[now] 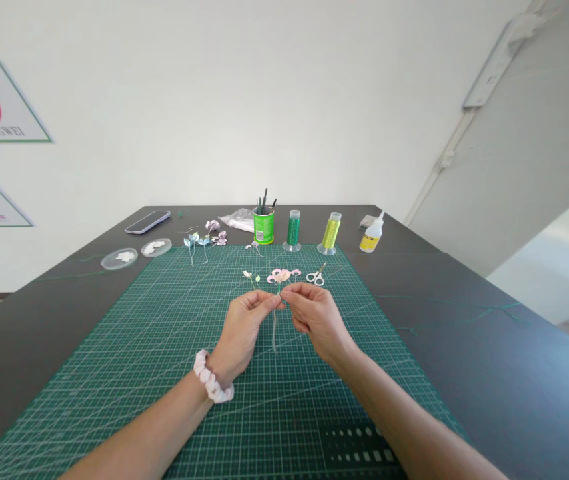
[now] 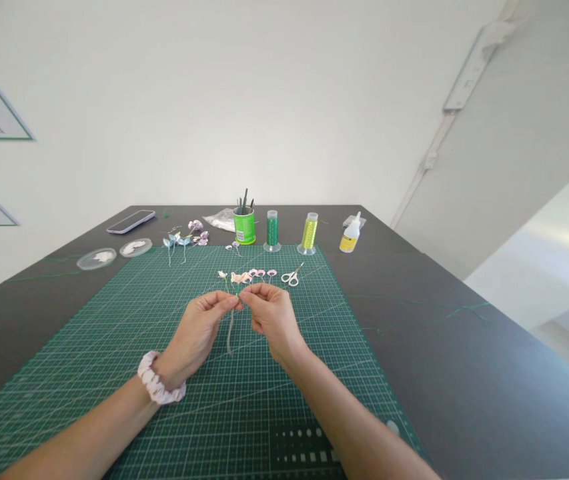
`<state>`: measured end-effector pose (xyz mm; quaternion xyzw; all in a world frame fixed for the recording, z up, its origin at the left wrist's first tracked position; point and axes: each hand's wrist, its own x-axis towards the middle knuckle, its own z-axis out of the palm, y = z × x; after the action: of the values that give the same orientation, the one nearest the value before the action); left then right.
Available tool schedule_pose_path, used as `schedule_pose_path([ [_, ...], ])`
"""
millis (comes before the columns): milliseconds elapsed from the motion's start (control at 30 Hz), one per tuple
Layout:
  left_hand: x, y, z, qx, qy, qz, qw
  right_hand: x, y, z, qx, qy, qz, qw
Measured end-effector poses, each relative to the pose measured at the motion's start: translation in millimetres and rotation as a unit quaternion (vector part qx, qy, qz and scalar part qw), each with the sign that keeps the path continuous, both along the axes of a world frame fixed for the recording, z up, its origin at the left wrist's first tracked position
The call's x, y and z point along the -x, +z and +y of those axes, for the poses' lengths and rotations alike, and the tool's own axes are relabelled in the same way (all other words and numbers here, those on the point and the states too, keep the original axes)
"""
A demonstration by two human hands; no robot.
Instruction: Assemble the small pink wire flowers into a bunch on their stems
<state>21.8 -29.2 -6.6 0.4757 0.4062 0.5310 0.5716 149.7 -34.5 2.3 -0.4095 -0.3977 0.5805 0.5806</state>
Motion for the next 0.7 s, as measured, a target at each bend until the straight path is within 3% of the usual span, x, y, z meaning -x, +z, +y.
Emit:
schedule_pose_path([
  [700,0.5,-3.3,0.3,0.004,-0.010,-0.005,1.000,0.6,0.3,-0.3,0.005,-0.017,-0.009,1.000],
])
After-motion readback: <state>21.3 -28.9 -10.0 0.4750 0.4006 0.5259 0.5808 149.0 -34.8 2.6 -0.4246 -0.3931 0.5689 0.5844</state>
